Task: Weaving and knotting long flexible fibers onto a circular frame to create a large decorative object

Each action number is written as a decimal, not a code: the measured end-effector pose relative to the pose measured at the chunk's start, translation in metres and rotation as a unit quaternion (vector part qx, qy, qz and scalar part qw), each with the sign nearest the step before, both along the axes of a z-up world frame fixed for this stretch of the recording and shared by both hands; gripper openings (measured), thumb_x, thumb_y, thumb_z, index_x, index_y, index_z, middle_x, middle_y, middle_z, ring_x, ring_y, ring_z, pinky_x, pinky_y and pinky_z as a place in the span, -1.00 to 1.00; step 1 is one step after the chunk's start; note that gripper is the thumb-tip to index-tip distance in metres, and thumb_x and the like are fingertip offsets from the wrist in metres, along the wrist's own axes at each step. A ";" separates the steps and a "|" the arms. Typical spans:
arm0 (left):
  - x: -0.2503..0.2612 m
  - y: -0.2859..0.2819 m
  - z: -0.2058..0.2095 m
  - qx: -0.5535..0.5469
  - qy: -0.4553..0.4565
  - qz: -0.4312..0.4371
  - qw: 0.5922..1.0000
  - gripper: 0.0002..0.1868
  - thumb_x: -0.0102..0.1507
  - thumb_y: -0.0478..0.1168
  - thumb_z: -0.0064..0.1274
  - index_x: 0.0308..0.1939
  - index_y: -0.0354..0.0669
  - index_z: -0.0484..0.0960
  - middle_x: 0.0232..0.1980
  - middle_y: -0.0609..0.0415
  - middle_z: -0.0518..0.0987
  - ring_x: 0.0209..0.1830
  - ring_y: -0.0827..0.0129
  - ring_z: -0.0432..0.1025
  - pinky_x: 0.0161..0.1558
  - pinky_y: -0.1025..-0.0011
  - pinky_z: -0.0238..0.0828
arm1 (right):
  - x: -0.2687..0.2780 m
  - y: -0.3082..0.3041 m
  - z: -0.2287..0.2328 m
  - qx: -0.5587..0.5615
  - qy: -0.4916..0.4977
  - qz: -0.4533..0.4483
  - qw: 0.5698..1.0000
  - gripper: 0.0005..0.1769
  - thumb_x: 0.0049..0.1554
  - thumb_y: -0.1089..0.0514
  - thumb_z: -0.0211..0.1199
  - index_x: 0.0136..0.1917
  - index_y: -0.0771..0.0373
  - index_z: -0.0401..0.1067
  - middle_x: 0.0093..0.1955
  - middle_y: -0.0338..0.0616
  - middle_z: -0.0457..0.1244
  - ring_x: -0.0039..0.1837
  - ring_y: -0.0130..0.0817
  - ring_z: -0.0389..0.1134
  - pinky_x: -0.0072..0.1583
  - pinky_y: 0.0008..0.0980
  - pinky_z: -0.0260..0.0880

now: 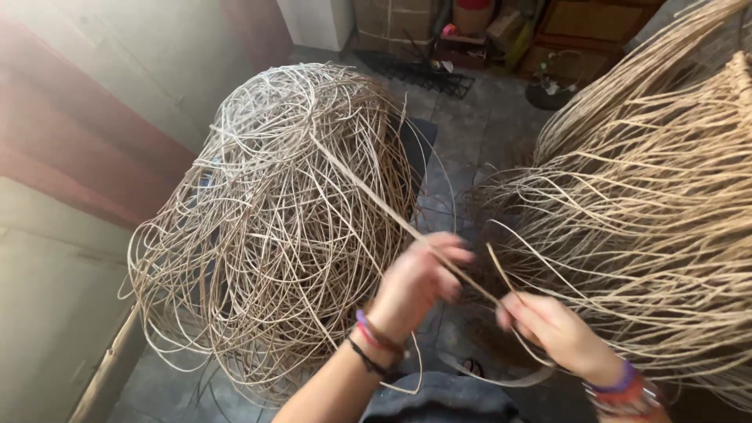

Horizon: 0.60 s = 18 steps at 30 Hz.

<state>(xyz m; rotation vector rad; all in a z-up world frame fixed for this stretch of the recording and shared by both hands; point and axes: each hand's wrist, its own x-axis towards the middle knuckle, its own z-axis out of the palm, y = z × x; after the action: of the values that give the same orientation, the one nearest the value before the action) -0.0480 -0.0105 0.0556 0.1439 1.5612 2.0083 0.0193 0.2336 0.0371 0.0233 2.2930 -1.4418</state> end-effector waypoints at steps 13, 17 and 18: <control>0.046 0.026 -0.076 -0.117 0.227 -0.232 0.938 -0.75 0.32 -0.29 -0.21 -0.17 -0.06 0.64 -0.22 0.13 0.63 -0.38 0.44 0.45 -0.24 0.44 0.46 | -0.049 -0.052 -0.004 -0.148 -0.082 -0.024 0.985 -0.54 0.32 0.02 -0.06 0.20 0.34 0.53 -0.29 -0.16 0.22 -0.30 -0.43 0.19 -0.21 -0.45 0.21; 0.004 -0.008 -0.009 0.186 -0.080 0.011 0.979 -0.57 -0.05 -0.42 -0.10 -0.10 -0.21 0.57 -0.05 0.03 0.60 -0.55 0.71 0.46 -0.53 0.76 0.36 | -0.029 -0.023 0.013 0.024 -0.042 0.116 0.992 -0.50 0.30 -0.09 -0.03 -0.22 0.12 0.64 -0.46 -0.32 0.12 -0.38 -0.48 0.12 -0.25 -0.45 0.13; -0.004 -0.015 -0.018 0.186 -0.080 0.014 0.979 -0.57 -0.05 -0.42 -0.10 -0.10 -0.21 0.57 -0.05 0.03 0.60 -0.55 0.71 0.46 -0.53 0.76 0.36 | -0.027 -0.014 0.008 0.025 -0.043 0.119 0.992 -0.50 0.30 -0.09 -0.03 -0.22 0.12 0.64 -0.46 -0.32 0.12 -0.38 -0.48 0.12 -0.25 -0.45 0.13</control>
<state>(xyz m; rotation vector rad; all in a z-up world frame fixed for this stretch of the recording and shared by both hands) -0.0519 -0.0256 0.0378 0.1032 1.0830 2.2562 -0.0082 0.2196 0.0453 -0.1654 2.1783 -1.2395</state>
